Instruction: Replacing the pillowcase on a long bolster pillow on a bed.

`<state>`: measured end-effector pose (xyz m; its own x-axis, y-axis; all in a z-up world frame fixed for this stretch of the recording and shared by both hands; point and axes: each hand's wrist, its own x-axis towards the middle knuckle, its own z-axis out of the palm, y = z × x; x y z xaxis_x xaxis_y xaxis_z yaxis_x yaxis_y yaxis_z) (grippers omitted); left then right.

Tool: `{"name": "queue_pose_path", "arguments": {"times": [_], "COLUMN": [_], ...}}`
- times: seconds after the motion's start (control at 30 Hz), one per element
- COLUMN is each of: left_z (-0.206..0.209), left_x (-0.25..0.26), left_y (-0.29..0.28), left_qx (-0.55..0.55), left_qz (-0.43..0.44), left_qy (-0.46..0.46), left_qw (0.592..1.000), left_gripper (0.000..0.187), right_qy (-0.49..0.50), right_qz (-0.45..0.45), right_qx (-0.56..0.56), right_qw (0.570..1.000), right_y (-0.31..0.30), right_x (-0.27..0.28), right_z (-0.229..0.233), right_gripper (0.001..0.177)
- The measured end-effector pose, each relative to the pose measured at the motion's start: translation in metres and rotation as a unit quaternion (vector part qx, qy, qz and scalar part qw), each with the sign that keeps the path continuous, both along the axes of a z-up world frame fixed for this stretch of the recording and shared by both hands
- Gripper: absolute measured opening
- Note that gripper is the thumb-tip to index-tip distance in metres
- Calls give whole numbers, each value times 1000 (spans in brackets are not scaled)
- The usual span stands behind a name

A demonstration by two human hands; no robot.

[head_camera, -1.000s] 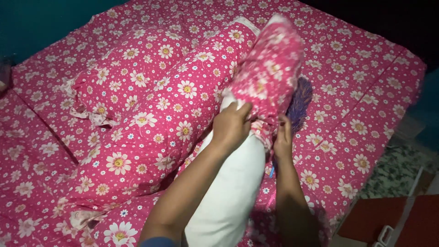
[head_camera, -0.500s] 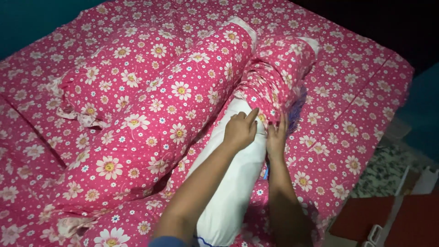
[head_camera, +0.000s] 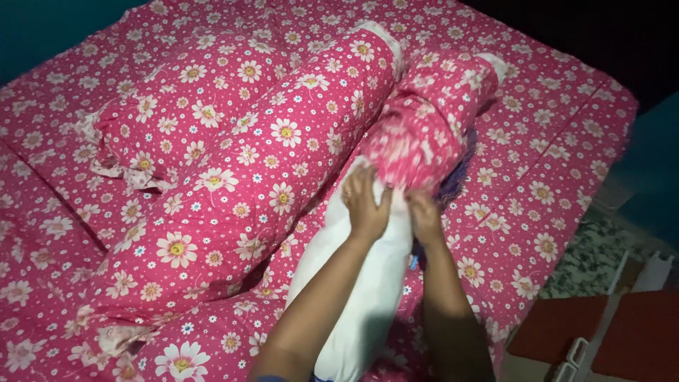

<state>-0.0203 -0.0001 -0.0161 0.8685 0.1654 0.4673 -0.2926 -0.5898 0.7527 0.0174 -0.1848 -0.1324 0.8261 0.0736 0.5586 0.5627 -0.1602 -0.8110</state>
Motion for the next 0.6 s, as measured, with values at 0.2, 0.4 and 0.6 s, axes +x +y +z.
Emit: {"name": "queue_pose_path", "arguments": {"times": [0.2,0.4,0.6], "left_z": [0,1,-46], "left_x": [9,31,26], "left_y": [21,30,36], "left_qx": [-25,-68,-12], "left_qz": [16,-2,-45], "left_qy": [120,187,66], "left_qw": [992,980,997], "left_gripper": [84,81,42], "right_qy": [116,96,-90], "right_qz": [179,89,-131], "right_qx": [-156,-44,-100], "right_qw": [964,990,982], "right_y": [5,15,46], "right_x": [-12,-18,-48], "right_z": [6,-12,112], "right_gripper": [12,13,51]}}
